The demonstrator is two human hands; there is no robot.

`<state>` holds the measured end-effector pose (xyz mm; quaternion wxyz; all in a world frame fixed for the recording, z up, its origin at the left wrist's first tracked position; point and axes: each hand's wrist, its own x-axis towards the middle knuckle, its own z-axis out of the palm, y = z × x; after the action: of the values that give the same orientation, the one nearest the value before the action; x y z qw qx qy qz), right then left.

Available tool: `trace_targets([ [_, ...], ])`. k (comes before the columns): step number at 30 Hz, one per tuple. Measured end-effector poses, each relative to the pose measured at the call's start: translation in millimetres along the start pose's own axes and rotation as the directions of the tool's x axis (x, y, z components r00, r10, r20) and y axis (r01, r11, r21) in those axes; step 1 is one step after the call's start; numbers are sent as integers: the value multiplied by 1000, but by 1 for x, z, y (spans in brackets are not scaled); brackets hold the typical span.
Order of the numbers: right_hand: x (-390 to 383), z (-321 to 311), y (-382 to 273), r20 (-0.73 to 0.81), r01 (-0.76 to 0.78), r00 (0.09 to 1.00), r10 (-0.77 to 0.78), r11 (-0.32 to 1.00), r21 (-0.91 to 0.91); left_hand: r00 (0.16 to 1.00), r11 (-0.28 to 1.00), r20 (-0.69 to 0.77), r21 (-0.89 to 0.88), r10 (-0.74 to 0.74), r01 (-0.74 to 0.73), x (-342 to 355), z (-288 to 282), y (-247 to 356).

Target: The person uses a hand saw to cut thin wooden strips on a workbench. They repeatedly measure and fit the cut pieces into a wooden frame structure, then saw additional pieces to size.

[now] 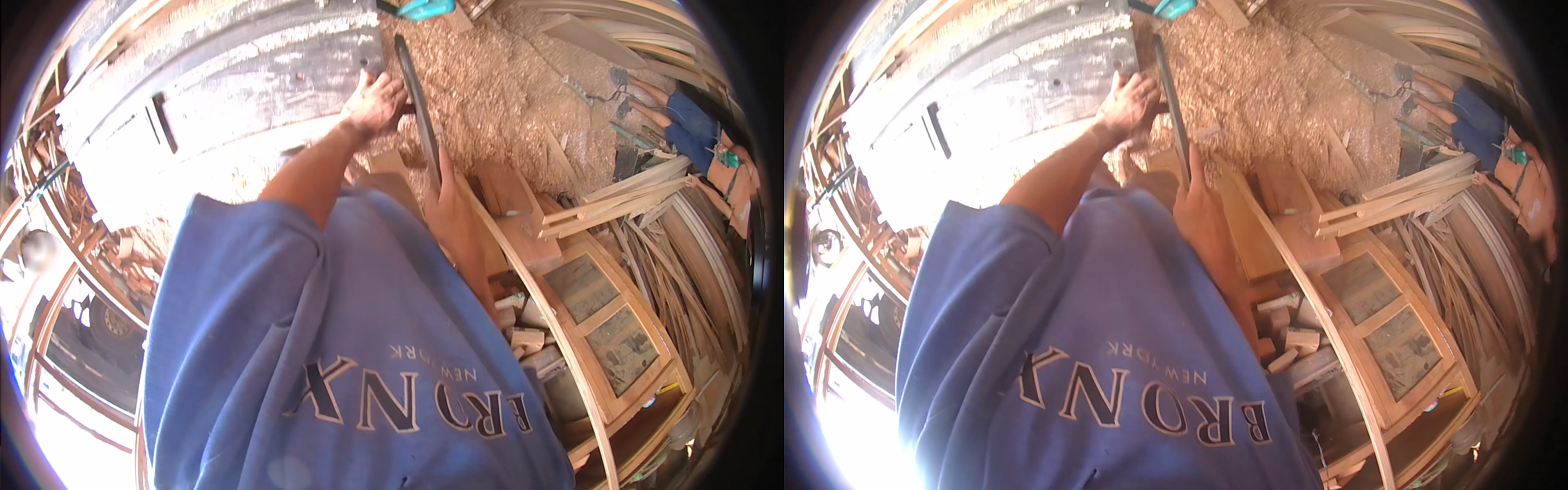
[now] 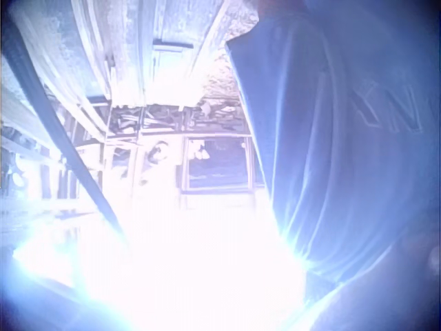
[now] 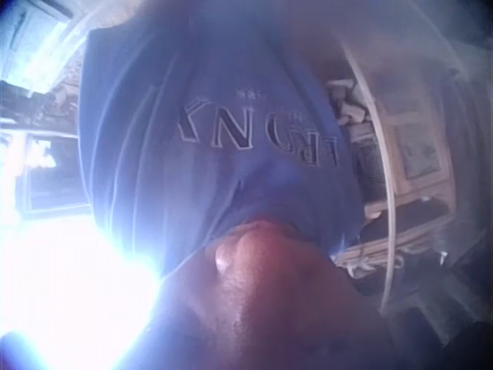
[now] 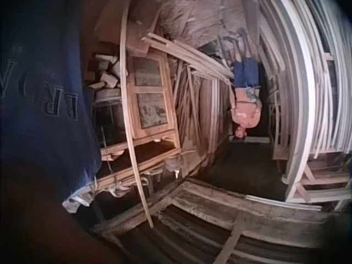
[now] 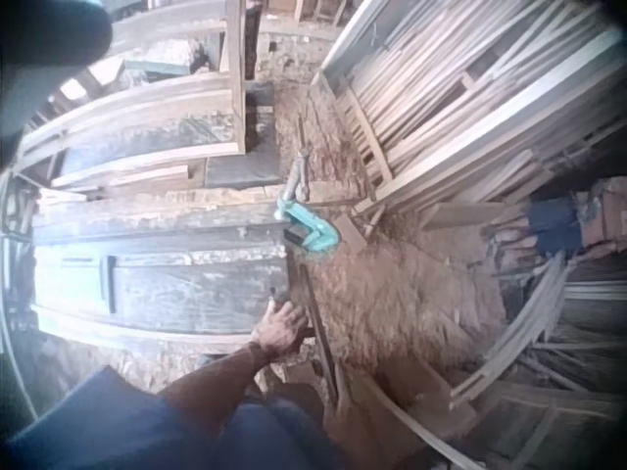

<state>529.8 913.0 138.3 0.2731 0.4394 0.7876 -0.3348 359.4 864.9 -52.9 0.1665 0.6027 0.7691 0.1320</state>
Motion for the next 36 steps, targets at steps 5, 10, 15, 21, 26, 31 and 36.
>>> trace_targets([
  [5,-68,-3,13,83,-154,986,147,984,84,1000,1000,19,14,1,-2,3,-1,0],
  [10,-25,11,14,-49,39,998,-35,997,66,998,1000,63,-25,-7,9,2,0,3],
  [15,-37,5,9,-16,-31,999,32,999,18,997,1000,-77,-12,3,-4,0,3,1],
  [21,-57,8,14,0,-20,1000,20,995,97,1000,999,9,17,29,-29,1,5,0],
  [26,6,25,11,-84,19,996,-14,998,66,999,999,-15,31,37,-36,-1,4,0],
  [31,1,2,-26,98,-142,986,133,986,88,1000,999,-14,31,-15,15,-10,-7,-16],
  [36,10,8,-33,49,-74,996,70,995,71,998,1000,-60,-29,-1,-1,-11,-11,-30],
])
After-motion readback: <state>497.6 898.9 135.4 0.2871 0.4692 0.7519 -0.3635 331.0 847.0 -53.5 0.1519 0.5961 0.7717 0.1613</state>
